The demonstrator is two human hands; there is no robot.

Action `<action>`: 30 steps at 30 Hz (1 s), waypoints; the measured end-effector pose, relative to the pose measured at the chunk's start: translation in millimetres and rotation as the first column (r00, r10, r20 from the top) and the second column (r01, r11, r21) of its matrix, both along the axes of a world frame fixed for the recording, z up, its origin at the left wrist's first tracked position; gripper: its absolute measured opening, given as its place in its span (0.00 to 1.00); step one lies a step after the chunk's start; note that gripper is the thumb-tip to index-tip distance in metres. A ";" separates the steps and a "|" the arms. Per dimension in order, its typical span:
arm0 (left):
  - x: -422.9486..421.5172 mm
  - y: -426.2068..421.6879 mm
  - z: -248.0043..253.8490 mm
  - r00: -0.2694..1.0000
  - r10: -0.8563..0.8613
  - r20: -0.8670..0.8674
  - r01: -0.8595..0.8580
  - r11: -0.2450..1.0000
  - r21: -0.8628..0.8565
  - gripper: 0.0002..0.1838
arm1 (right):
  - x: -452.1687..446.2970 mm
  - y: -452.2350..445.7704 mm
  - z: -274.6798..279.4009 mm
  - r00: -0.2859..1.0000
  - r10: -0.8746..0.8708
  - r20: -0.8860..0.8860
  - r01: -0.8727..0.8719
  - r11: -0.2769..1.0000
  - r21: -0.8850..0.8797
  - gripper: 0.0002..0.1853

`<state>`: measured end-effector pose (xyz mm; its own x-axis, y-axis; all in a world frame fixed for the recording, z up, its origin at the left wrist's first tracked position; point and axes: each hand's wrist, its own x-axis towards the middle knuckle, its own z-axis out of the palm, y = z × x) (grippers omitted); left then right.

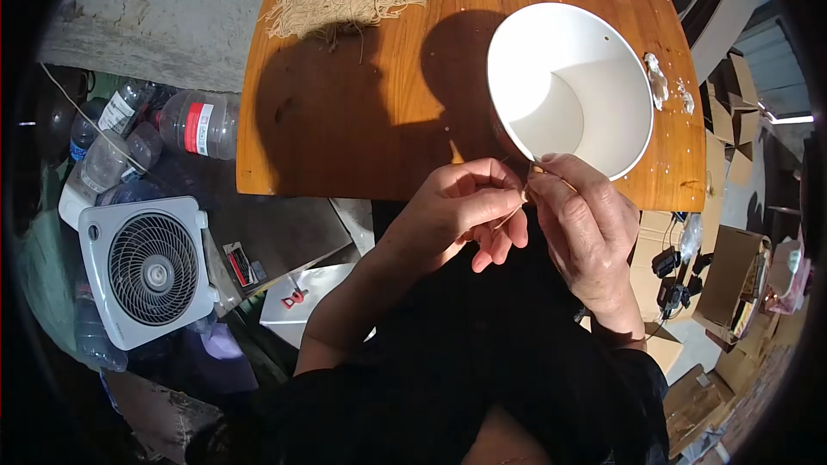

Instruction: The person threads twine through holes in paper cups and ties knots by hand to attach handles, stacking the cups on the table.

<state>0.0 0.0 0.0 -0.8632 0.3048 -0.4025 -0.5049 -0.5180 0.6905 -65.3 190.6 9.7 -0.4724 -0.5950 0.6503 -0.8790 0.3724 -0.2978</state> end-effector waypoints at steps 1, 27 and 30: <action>-0.2 -0.1 0.5 1.000 0.000 0.008 0.000 1.000 0.016 0.12 | -0.3 -0.4 -0.3 1.000 0.004 0.006 -0.004 1.000 -0.022 0.16; -2.1 0.9 -2.7 0.999 -0.029 0.019 0.027 0.996 0.080 0.11 | -1.6 2.5 -10.2 0.999 -0.031 -0.014 0.029 0.992 -0.125 0.17; -2.9 2.0 -3.1 1.000 -0.018 0.015 0.017 0.997 0.077 0.11 | -1.6 2.0 -10.2 1.000 -0.028 -0.008 0.027 0.990 -0.141 0.16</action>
<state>-2.9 2.0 -3.1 -0.8510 0.3505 -0.3911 -0.5251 -0.5597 0.6410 -66.9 192.6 -0.5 -0.4806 -0.4844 0.7310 -0.8721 0.3513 -0.3405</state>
